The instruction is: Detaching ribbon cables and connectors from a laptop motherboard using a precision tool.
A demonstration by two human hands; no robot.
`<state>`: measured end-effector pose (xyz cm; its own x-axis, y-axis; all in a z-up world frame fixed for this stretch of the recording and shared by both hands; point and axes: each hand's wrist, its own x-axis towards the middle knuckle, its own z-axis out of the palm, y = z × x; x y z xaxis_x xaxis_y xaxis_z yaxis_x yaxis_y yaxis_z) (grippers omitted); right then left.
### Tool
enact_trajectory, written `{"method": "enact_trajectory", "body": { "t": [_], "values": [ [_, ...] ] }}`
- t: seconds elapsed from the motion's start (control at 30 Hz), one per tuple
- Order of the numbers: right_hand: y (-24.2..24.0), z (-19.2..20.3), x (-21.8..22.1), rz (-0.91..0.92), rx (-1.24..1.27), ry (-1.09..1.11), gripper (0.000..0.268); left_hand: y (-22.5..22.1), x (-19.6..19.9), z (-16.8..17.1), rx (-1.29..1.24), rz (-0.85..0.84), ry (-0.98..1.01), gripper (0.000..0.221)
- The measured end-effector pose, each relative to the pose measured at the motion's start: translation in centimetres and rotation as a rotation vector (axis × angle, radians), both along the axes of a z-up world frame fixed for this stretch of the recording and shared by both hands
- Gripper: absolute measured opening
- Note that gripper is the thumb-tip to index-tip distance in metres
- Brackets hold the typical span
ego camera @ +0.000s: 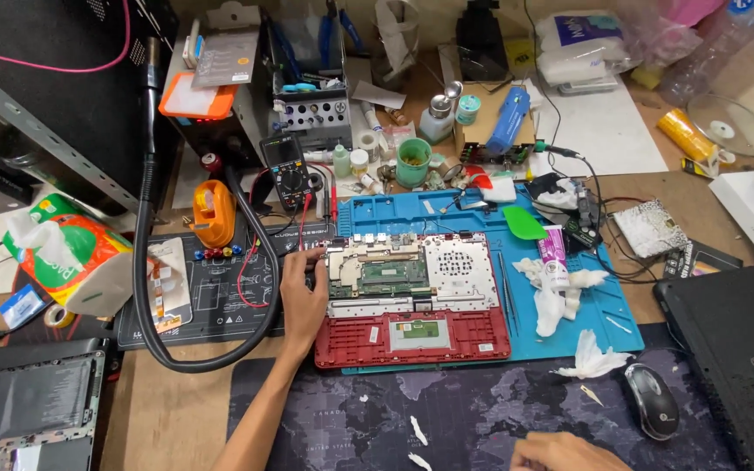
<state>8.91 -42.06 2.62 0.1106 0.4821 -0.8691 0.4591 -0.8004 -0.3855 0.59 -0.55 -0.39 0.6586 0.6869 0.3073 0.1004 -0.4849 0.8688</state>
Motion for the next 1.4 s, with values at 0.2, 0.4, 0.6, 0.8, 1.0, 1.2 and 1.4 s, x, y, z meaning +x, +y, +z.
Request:
{"method": "enact_trajectory", "body": {
  "t": [0.2, 0.4, 0.6, 0.8, 1.0, 1.2, 1.4],
  "values": [
    [4.0, 5.2, 1.0, -0.253, 0.422, -0.376, 0.015, -0.1, 0.0, 0.4, 0.008, -0.011, 0.03, 0.027],
    [8.2, 6.7, 5.4, -0.464, 0.678, -0.611, 0.027, 0.0, 0.1, 0.1, 0.081, -0.026, 0.018, 0.034],
    [10.9, 4.0, 9.5, -0.451, 0.767, -0.745, 0.024, -0.4, 0.0, 1.2, -0.011, -0.016, 0.024, 0.033],
    [13.6, 5.9, 8.6, -0.394, 0.755, -0.822, 0.026, -0.1, 0.0, 0.8, 0.012, -0.012, 0.028, 0.034],
    [14.8, 5.6, 8.7, -0.378, 0.776, -0.849, 0.03, 0.1, -0.1, 0.3, -0.046, -0.019, -0.017, 0.035],
    [15.3, 5.5, 8.9, -0.365, 0.751, -0.867, 0.029, 0.4, 0.0, 0.7, -0.107, -0.008, -0.048, 0.039],
    [15.7, 6.3, 8.8, -0.364, 0.683, -0.844, 0.031, 1.8, 1.3, 0.7, -0.115, 0.016, -0.095, 0.036]
  ]
}}
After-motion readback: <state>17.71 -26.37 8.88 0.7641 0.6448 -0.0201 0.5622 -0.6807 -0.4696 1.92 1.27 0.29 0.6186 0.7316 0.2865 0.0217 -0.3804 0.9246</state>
